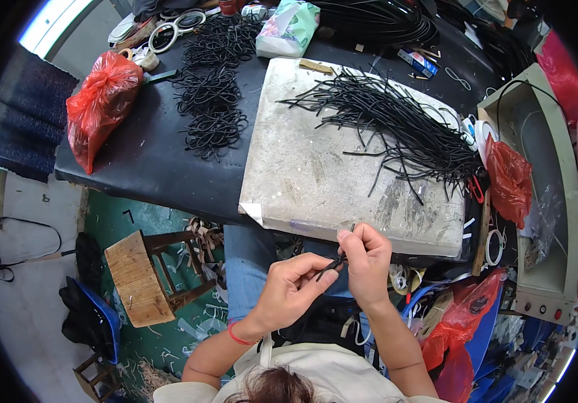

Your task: The person sits at a cluttered workbench and repeatedly ties black cords into small loops by hand. They pick up individual cords from a pile, form a loop, and secure it, placing the finished items on the table.

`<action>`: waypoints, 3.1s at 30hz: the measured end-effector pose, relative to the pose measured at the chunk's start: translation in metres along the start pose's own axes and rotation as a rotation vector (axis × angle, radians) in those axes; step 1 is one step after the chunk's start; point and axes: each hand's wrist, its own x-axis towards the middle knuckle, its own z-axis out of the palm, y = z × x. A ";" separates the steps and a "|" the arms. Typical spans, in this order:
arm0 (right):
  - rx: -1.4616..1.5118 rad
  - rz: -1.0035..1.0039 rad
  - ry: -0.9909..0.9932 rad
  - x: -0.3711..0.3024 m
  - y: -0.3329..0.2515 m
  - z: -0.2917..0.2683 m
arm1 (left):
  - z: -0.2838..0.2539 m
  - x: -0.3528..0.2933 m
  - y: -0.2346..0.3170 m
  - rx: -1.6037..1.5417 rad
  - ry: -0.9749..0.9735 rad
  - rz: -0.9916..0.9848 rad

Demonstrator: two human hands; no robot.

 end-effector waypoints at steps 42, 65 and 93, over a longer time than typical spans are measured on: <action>0.101 0.129 -0.073 0.028 -0.014 -0.013 | -0.039 0.045 0.027 0.239 -0.071 -0.072; 0.147 0.101 -0.135 0.014 -0.005 -0.010 | -0.013 0.040 0.014 -0.444 0.195 -0.055; -1.391 -1.229 -0.257 0.085 -0.031 -0.021 | -0.025 0.081 0.026 1.010 0.310 0.615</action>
